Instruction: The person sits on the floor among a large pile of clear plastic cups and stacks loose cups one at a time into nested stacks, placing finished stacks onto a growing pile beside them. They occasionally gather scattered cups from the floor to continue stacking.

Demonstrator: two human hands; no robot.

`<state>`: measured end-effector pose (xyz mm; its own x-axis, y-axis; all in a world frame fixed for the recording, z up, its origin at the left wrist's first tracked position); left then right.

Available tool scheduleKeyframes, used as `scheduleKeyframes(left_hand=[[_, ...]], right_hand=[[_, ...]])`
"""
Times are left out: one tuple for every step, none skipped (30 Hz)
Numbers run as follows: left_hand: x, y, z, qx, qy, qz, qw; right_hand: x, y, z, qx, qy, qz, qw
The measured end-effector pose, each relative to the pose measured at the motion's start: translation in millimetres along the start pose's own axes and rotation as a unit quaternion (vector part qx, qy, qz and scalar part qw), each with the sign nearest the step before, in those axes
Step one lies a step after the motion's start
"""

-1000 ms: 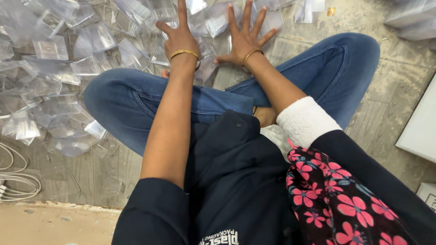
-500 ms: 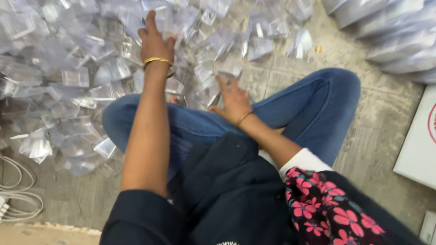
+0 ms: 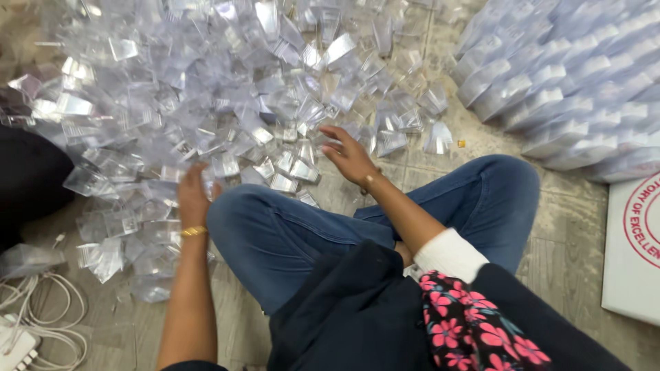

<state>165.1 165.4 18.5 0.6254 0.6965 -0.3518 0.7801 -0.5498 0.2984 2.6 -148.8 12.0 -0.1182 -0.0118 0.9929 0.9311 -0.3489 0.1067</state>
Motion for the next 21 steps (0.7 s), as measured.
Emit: scheduleKeyframes(left_hand=[[-11.8,-20.1,11.2,0.017,-0.019,0.033,0.999],[-28.0,-46.2,24.4,0.034,-0.037,0.066,0.997],[-42.8,-70.0,37.4,0.053,-0.033,0.100,0.993],[-56.5,-89.4,50.4,0.067,-0.017,0.131,0.989],[-68.4,-109.2,61.5,0.080,0.002,0.162,0.984],[-73.0,-119.4,71.3,0.091,0.023,0.182,0.979],[-75.8,-124.3,79.8,0.099,0.044,0.199,0.974],[-74.3,-126.7,84.5,0.102,0.061,0.210,0.970],[-69.5,-120.3,87.4,0.100,0.075,0.217,0.968],[-65.0,-110.3,87.5,0.085,0.086,0.224,0.967],[-59.4,-95.4,85.8,0.067,0.095,0.229,0.966],[-53.4,-77.9,80.3,0.032,0.102,0.235,0.966],[-46.9,-57.8,73.1,-0.010,0.109,0.240,0.965],[-40.1,-38.2,67.3,-0.034,0.111,0.232,0.966],[-33.0,-19.5,59.2,-0.062,0.116,0.226,0.965],[-22.5,4.5,56.3,-0.040,0.129,0.182,0.974],[-6.3,26.6,55.4,0.003,0.154,0.121,0.981],[12.1,42.6,54.5,0.046,0.179,0.059,0.981],[23.4,58.1,36.7,-0.009,0.197,0.042,0.980],[29.2,67.3,19.7,-0.064,0.214,0.022,0.974],[34.5,72.3,12.1,-0.065,0.181,-0.002,0.981]], right_hand=[[4.0,-14.6,-8.4,-0.019,-0.020,-0.004,1.000],[-1.9,-30.3,-11.5,-0.033,0.009,0.044,0.998],[-8.8,-49.0,-12.3,-0.047,0.039,0.090,0.994],[-11.3,-62.2,-8.5,-0.044,0.084,0.109,0.990],[-14.2,-75.0,-4.1,-0.042,0.129,0.129,0.982],[-10.3,-80.7,-3.4,-0.038,0.090,0.104,0.990],[-5.9,-84.4,-2.0,-0.035,0.049,0.081,0.995],[-0.8,-88.1,-1.9,-0.032,0.006,0.060,0.998],[0.4,-89.4,-5.5,-0.048,-0.022,0.068,0.996],[3.3,-87.5,-9.9,-0.064,-0.049,0.074,0.994],[8.0,-84.5,-16.6,-0.080,-0.076,0.079,0.991],[13.0,-82.1,-17.4,-0.080,-0.050,0.076,0.993],[18.6,-79.9,-18.7,-0.082,-0.024,0.074,0.994],[25.8,-77.1,-21.8,-0.087,0.001,0.073,0.994],[31.8,-76.1,-22.5,-0.095,0.011,0.076,0.992],[36.9,-75.0,-22.3,-0.104,0.023,0.080,0.991],[41.9,-73.8,-20.5,-0.113,0.032,0.081,0.990],[44.9,-73.6,-16.8,-0.120,0.017,0.084,0.989],[46.6,-72.0,-13.2,-0.125,0.002,0.087,0.988],[45.7,-71.4,-8.8,-0.128,-0.013,0.090,0.988],[46.0,-69.1,-4.7,-0.122,-0.043,0.076,0.989]])
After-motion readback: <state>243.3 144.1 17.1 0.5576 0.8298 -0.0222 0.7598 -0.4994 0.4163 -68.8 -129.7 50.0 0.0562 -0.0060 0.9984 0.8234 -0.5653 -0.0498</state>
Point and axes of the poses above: each hand's wrist, its own y-axis towards the middle knuckle, its own z-axis out of the palm, x = y × z, the point moved 8 cm from there along y, towards the middle knuckle, and after that the axes turned 9 degrees about y, right-handed, at the moved point
